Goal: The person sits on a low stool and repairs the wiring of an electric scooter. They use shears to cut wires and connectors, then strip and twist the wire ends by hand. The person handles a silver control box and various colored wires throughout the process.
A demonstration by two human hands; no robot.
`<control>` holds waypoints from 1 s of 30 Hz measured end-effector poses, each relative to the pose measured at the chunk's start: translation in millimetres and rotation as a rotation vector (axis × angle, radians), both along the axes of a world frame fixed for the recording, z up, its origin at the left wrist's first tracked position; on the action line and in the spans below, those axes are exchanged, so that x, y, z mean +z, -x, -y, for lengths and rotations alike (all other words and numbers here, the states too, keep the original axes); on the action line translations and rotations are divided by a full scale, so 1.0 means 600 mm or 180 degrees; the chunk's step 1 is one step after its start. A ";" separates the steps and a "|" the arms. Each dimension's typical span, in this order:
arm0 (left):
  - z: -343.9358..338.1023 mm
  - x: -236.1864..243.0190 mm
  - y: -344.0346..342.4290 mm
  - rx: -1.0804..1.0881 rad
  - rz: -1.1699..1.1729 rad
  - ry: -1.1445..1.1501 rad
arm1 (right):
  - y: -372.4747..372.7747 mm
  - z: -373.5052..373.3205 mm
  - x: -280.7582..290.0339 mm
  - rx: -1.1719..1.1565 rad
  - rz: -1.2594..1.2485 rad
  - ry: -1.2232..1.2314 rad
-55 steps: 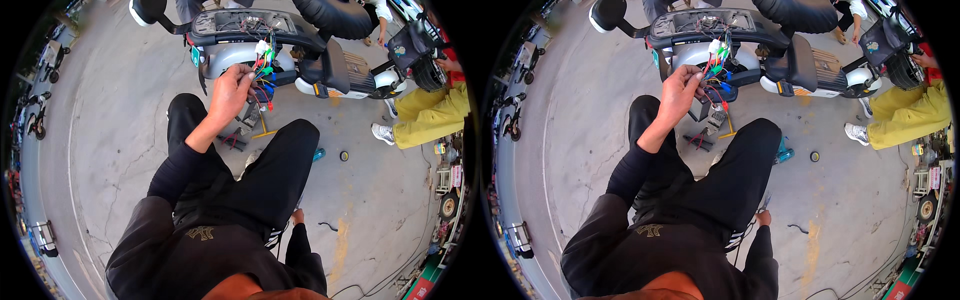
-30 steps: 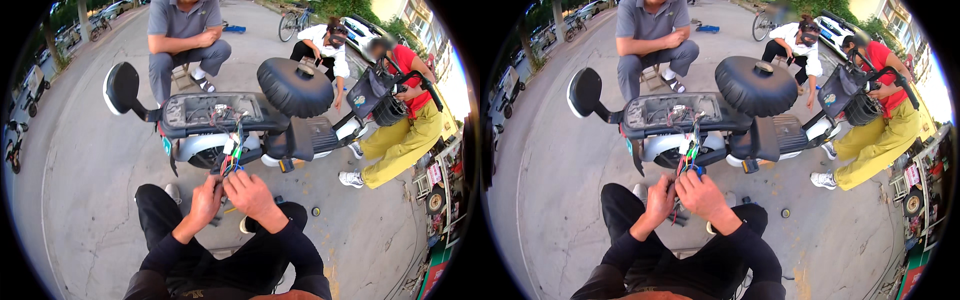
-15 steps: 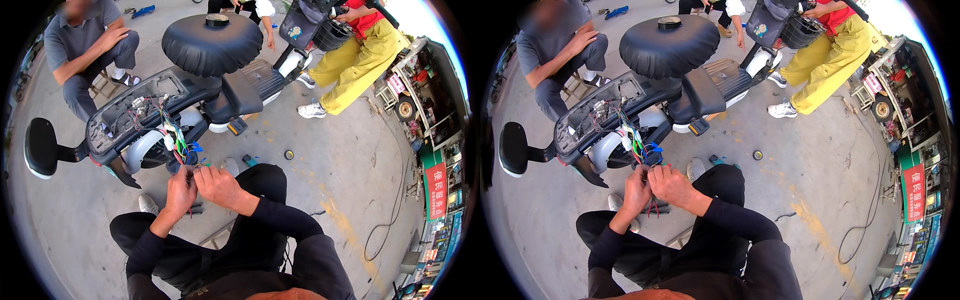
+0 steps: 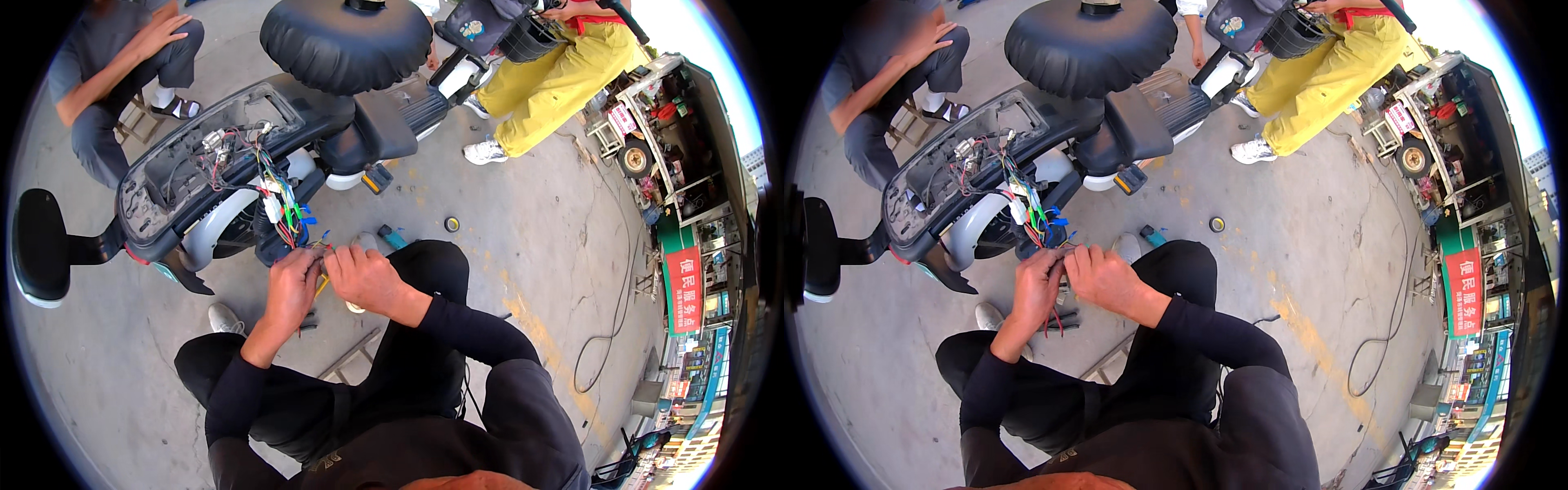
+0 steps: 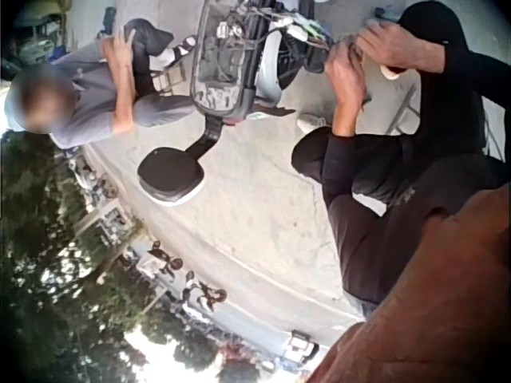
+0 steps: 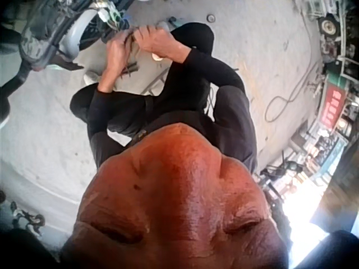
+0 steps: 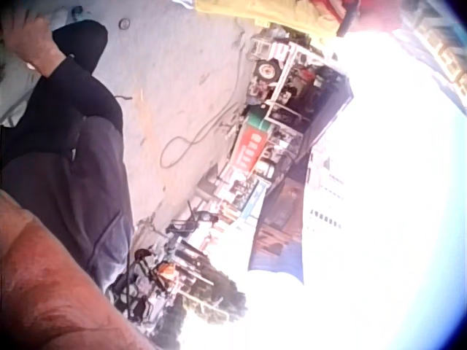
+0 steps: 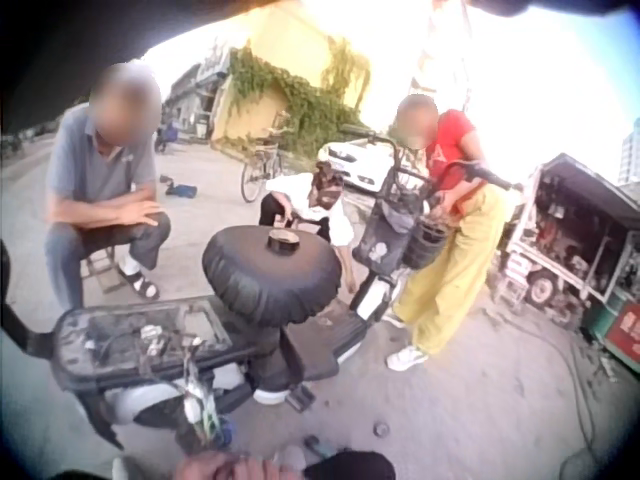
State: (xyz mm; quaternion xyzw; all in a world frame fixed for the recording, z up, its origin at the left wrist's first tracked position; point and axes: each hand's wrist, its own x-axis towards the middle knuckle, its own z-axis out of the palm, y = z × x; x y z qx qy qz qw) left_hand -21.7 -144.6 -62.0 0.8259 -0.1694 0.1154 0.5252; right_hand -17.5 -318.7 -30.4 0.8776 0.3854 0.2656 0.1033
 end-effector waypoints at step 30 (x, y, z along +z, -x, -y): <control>-0.023 -0.020 0.018 0.0100 0.0490 -0.0245 | -0.003 -0.019 -0.025 -0.0587 -0.2598 -0.1922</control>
